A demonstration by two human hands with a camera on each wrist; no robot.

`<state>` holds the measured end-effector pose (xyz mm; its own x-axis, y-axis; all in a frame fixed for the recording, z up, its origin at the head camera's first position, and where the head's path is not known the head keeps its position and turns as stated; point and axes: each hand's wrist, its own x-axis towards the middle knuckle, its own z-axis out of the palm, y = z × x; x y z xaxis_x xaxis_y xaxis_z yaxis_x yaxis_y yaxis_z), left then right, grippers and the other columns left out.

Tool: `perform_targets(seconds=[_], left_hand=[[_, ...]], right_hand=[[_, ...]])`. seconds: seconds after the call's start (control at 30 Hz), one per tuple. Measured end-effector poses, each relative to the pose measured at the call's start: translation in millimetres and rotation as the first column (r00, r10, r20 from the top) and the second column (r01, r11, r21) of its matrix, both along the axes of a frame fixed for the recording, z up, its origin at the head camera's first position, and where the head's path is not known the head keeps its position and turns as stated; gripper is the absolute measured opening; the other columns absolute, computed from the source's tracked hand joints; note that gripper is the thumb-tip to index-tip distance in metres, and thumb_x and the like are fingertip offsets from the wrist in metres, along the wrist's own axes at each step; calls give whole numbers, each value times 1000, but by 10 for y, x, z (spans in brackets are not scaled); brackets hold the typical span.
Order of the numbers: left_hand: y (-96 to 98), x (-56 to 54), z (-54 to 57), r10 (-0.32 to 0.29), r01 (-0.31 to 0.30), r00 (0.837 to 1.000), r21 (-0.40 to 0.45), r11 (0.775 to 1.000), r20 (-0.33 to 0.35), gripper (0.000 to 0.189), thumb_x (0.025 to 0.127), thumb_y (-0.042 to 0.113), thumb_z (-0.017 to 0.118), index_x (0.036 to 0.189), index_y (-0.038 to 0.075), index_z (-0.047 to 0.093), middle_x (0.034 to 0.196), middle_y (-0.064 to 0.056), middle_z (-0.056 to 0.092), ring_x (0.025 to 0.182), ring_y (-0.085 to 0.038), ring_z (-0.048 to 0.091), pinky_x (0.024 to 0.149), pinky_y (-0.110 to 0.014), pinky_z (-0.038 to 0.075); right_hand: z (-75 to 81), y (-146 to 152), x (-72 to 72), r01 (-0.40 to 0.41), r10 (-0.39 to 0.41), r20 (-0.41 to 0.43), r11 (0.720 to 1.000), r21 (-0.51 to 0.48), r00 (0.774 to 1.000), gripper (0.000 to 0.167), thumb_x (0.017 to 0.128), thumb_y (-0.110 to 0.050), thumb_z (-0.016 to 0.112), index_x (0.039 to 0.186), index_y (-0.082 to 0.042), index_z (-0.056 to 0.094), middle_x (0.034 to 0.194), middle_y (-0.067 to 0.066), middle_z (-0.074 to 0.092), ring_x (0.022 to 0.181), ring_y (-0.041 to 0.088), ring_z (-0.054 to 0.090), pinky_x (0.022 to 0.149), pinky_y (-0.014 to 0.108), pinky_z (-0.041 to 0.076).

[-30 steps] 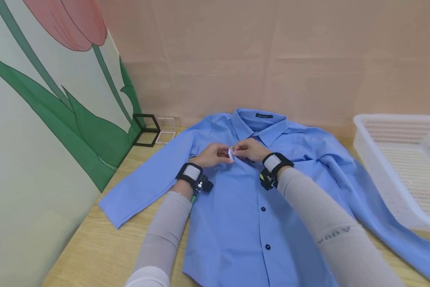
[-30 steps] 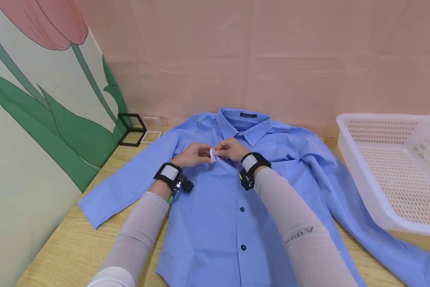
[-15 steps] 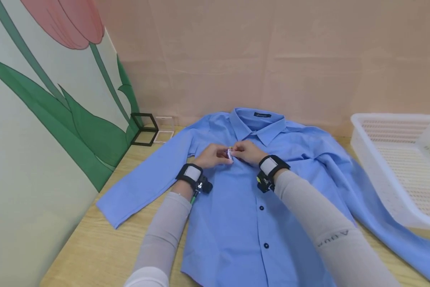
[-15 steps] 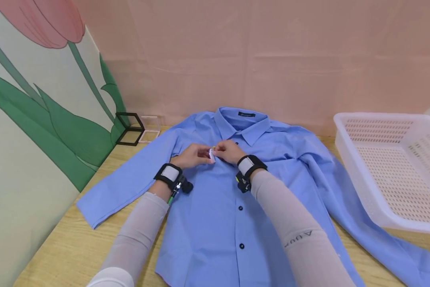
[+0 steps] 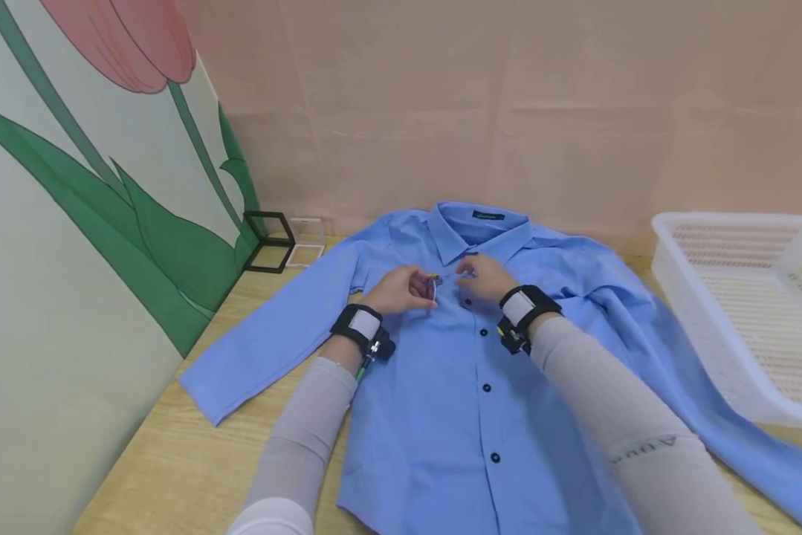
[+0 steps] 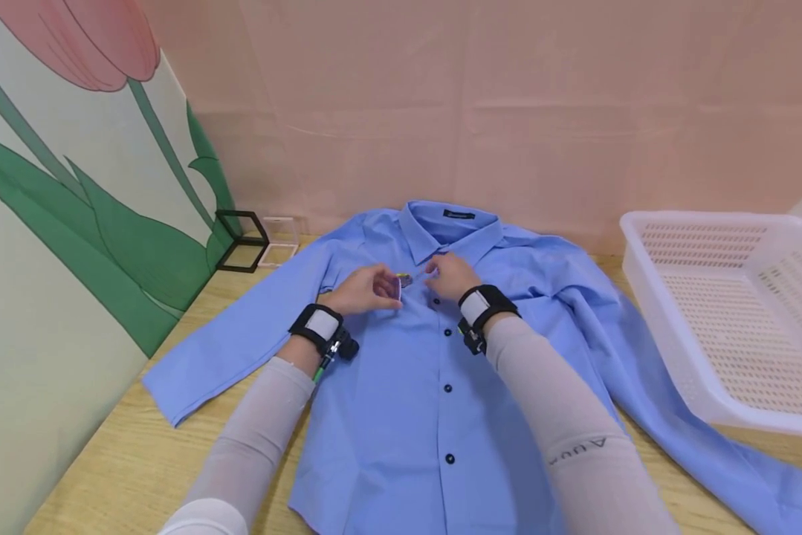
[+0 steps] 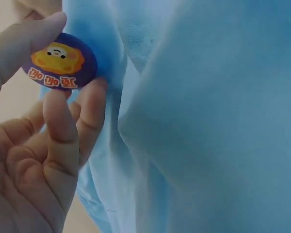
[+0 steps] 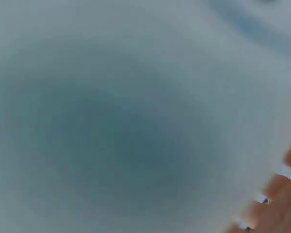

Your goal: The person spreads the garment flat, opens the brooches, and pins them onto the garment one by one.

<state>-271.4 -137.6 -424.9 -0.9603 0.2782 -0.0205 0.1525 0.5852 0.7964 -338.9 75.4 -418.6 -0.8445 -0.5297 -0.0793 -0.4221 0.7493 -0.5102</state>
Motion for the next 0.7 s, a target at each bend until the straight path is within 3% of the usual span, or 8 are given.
perform_targets(seconds=[0.1, 0.23, 0.57, 0.7], left_hand=[[19, -2, -15, 10, -15, 999, -115, 993, -48, 48, 79, 23, 85, 115, 5, 60, 96, -9, 68, 83, -17, 63, 72, -23, 51], [63, -1, -32, 23, -48, 996, -285, 957, -88, 50, 78, 30, 86, 115, 6, 61, 97, -7, 68, 82, -17, 60, 73, -26, 49], [163, -77, -61, 25, -91, 990, -483, 871, -142, 44, 78, 36, 85, 109, 9, 67, 98, -4, 69, 87, -19, 62, 80, -33, 51], [194, -96, -59, 30, -92, 993, -579, 810, -116, 55, 79, 43, 83, 120, 11, 65, 113, -5, 66, 101, -21, 63, 90, -34, 52]], right_hand=[[-84, 68, -30, -5, 0, 25, 980, 198, 1000, 61, 96, -34, 62, 145, 0, 46, 147, 29, 45, 136, 48, 42, 114, 59, 32], [-137, 93, -51, -41, -3, 118, 930, 364, 993, 81, 96, -49, 59, 156, -6, 26, 160, 30, 18, 144, 56, 20, 118, 65, 19], [27, 59, 31, -29, -41, 162, 913, 407, 986, 85, 96, -48, 59, 158, -7, 18, 162, 31, 7, 144, 62, 8, 115, 72, 15], [18, 99, 16, -7, -66, 170, 917, 398, 983, 86, 96, -48, 60, 158, -8, 15, 162, 31, 3, 142, 65, 3, 113, 75, 10]])
